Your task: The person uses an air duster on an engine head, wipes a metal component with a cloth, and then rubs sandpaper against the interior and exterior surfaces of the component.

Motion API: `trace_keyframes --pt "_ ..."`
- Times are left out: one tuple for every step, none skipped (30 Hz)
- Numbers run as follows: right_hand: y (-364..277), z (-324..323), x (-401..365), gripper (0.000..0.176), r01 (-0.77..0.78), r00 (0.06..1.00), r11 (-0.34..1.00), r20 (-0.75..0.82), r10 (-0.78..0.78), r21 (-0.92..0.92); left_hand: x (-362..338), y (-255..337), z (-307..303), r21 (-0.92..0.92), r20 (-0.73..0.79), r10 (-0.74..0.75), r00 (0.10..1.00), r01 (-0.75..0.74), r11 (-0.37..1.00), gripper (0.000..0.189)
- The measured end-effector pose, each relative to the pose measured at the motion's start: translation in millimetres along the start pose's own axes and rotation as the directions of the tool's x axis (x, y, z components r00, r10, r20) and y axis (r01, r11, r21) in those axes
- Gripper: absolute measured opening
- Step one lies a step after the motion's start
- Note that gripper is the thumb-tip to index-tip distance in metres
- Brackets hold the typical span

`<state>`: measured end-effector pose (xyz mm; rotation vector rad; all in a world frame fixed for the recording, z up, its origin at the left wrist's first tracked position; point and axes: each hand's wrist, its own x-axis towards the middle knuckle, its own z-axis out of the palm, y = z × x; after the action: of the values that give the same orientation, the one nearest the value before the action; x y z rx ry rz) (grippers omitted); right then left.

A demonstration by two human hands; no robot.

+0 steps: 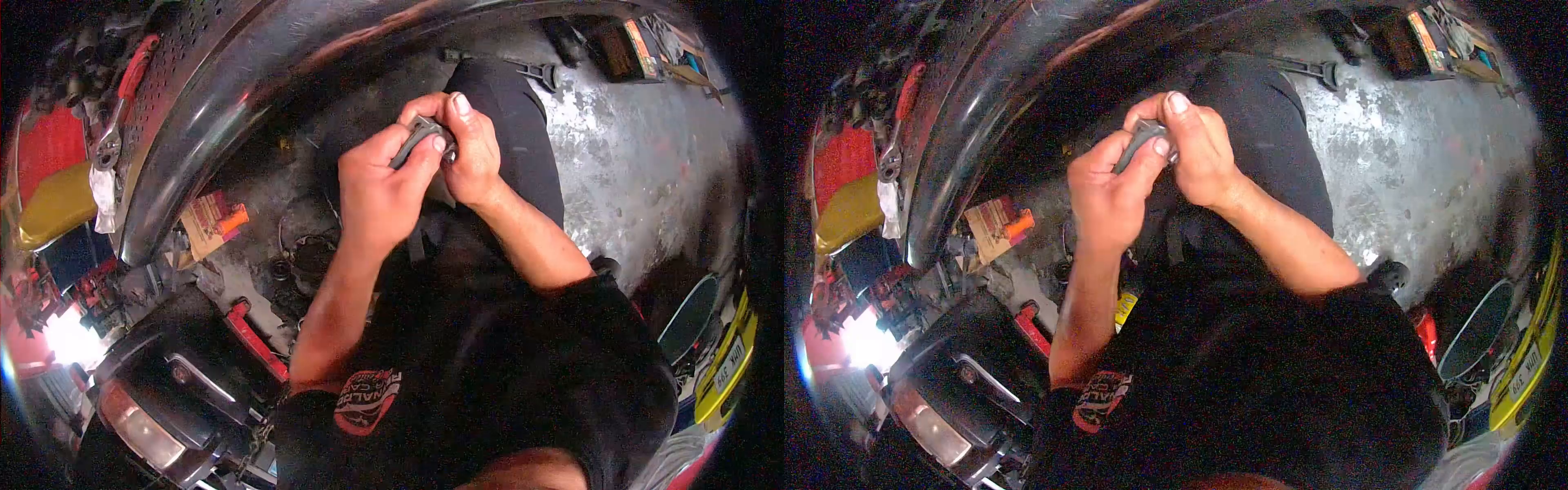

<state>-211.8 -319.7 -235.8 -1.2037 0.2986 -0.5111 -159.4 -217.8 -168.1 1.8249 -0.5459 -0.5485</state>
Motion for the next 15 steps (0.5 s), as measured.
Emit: trace_keyframes --pt "0 0 -1 0.055 0.002 1.000 1.000 -0.001 -0.002 -0.004 1 -2 -4 -0.045 0.046 0.006 0.999 -0.004 0.999 0.013" --pt "-1 1 -2 0.055 -0.020 1.000 1.000 -0.009 0.020 0.010 2 -15 -5 -0.044 0.079 0.022 0.997 -0.019 0.999 0.012" --pt "-1 1 -2 0.055 -0.002 1.000 1.000 -0.014 0.002 0.002 2 -16 -5 -0.040 0.075 0.032 0.997 -0.029 0.999 0.012" --pt "-1 1 -2 0.055 0.015 1.000 1.000 -0.015 -0.015 -0.008 2 -16 -5 -0.036 0.070 0.041 0.997 -0.038 0.999 0.012" --pt "0 1 -2 0.055 0.031 0.999 0.999 -0.015 -0.031 -0.017 0 -5 -3 -0.027 0.025 0.039 0.999 -0.039 0.999 0.012" --pt "0 1 -1 0.055 0.020 1.000 1.000 -0.018 -0.021 -0.020 -1 -6 0 0.050 -0.029 0.089 0.996 -0.087 0.995 0.013" --pt "-1 0 0 0.055 0.008 1.000 1.000 -0.018 -0.009 -0.023 -2 -7 3 0.132 -0.082 0.137 0.987 -0.126 0.983 0.014" --pt "-2 1 1 0.055 -0.003 1.000 1.000 -0.016 0.003 -0.026 1 -21 8 0.286 -0.132 0.244 0.961 -0.199 0.937 0.016" --pt "-3 2 2 0.055 -0.002 1.000 0.999 -0.018 0.002 -0.038 0 -22 8 0.357 -0.145 0.319 0.937 -0.252 0.900 0.018" --pt "-3 4 2 0.055 -0.002 1.000 0.999 -0.023 0.001 -0.051 0 -23 9 0.429 -0.157 0.393 0.906 -0.296 0.853 0.020" --pt "-2 5 2 0.056 -0.004 0.999 0.998 -0.033 0.002 -0.063 1 -24 10 0.501 -0.168 0.464 0.870 -0.330 0.800 0.022" --pt "-2 6 1 0.056 -0.013 0.999 0.999 -0.038 0.011 -0.046 -1 -29 11 0.534 -0.160 0.505 0.848 -0.356 0.767 0.020" --pt "-3 6 1 0.057 -0.017 0.999 0.999 -0.041 0.015 -0.031 0 -30 11 0.451 -0.160 0.442 0.883 -0.333 0.828 0.019" --pt "-2 6 1 0.057 -0.021 0.999 1.000 -0.044 0.021 -0.017 2 -31 11 0.366 -0.160 0.376 0.913 -0.299 0.881 0.017" --pt "-1 5 -1 0.058 -0.019 0.999 1.000 -0.032 0.019 -0.001 1 -29 8 0.151 -0.116 0.185 0.976 -0.167 0.974 0.016"
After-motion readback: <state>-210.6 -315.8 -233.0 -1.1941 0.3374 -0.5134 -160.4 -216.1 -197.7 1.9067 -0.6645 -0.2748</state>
